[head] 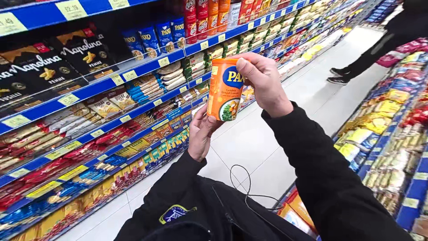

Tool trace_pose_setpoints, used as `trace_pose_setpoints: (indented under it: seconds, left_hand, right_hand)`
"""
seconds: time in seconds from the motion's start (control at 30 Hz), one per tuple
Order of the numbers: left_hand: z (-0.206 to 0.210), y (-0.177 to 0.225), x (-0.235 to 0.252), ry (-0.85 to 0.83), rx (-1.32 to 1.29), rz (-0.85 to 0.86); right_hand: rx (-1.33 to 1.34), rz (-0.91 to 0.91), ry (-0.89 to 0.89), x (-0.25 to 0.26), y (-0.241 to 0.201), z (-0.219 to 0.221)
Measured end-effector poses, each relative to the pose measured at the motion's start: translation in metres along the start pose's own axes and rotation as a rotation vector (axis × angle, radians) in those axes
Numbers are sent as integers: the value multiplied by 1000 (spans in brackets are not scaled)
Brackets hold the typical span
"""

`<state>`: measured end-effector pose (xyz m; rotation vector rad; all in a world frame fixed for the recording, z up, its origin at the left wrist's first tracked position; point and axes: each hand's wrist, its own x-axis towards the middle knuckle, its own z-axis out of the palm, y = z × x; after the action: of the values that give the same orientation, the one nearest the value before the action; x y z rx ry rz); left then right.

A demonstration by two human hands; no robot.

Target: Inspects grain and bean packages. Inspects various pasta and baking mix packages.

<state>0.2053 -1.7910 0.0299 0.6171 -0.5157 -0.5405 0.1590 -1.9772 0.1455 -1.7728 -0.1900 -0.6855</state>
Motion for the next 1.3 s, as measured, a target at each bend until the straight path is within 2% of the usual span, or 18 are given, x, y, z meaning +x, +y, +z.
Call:
trace_pose_setpoints:
  seconds: [0.13,0.27,0.4,0.47,0.7,0.87,1.0,1.13,1.3]
  left_hand:
    - [-2,2,0,-3,0,-5]
    - [-3,3,0,-9,-21,-16]
    - [-4,2,-2,-16,-51,-49]
    - [-5,3,-3,-24,-71,-70]
    - [-15,6,1,-174,-381,-242]
    - [-21,5,1,-215,-443,-279]
    - [-21,3,2,-148,-416,-237]
    - [-18,3,1,8,-289,-225]
    - [-16,4,2,22,-228,-201]
  right_hand:
    - [-26,3,14,-4,-1,6]
    - [25,0,-17,14,8,4]
    - [-62,20,36,-3,0,10]
    - [-42,-12,35,7,4,8]
    - [-65,-60,46,18,8,8]
    - [-82,-68,60,18,10,9]
    - [-90,-59,55,19,14,12]
    - [-81,-58,35,17,22,15]
    - [-53,-43,40,21,25,14]
